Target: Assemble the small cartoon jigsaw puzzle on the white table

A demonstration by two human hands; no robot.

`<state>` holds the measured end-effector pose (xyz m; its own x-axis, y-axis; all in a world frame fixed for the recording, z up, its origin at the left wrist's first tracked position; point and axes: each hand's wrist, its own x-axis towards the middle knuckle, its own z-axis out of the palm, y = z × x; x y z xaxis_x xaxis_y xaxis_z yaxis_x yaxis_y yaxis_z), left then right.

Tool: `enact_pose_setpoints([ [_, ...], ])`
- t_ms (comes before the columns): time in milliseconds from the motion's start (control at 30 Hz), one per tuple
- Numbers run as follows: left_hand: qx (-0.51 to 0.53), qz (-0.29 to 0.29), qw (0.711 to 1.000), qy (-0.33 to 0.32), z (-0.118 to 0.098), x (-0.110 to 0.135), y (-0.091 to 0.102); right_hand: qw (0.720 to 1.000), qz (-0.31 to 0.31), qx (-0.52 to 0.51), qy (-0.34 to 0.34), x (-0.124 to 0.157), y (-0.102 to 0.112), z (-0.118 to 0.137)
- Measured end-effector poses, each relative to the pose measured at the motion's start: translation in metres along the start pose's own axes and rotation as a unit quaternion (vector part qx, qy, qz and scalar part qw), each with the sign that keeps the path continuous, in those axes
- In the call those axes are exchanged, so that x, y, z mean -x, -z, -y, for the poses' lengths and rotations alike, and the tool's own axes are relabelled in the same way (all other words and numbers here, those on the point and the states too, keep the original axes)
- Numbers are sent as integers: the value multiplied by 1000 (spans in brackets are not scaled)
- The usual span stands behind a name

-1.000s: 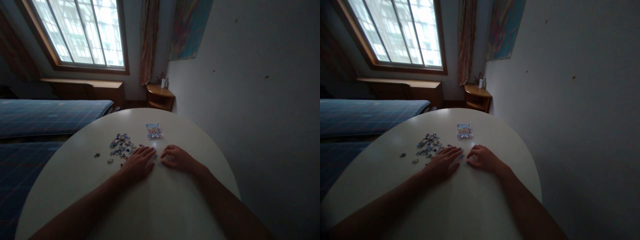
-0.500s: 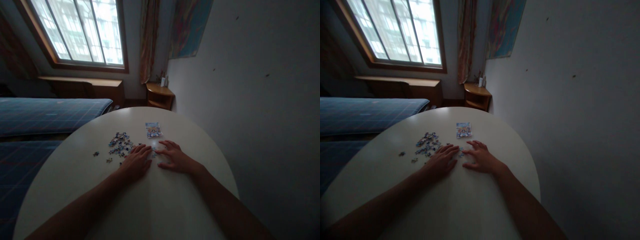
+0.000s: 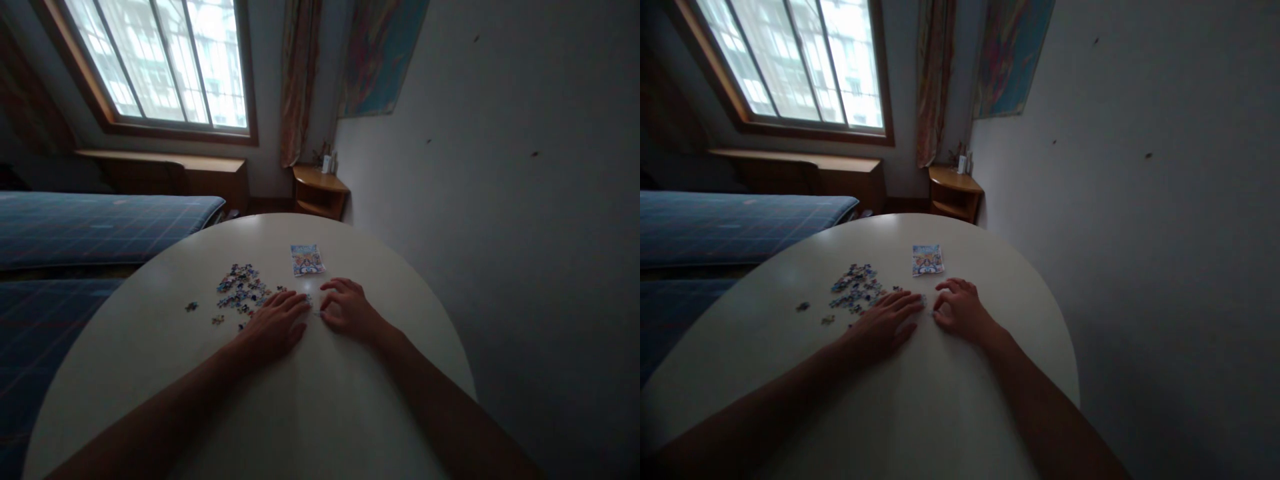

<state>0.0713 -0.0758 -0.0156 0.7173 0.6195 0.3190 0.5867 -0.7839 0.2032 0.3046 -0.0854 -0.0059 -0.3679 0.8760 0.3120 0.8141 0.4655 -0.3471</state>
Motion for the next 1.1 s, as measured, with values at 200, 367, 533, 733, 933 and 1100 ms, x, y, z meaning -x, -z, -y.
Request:
enact_pose_setpoints([
  [200,2,-1,1000,5,-1,-1,0,993,-54,37,-94,-15,-7,4],
  [367,2,-5,1000,-3,-3,-1,3,992,-55,27,-114,-20,-10,4],
  [533,-14,-4,1000,-16,-6,-1,10,996,-57,1,-75,-14,-10,1],
  [733,-8,-39,999,22,20,8,22,1000,-20,-14,-19,-4,-5,2],
  [933,15,-56,997,44,44,12,24,999,-25,-20,-3,0,13,-15],
  [1100,18,-50,997,54,41,12,21,997,-43,-57,-6,5,26,-35],
])
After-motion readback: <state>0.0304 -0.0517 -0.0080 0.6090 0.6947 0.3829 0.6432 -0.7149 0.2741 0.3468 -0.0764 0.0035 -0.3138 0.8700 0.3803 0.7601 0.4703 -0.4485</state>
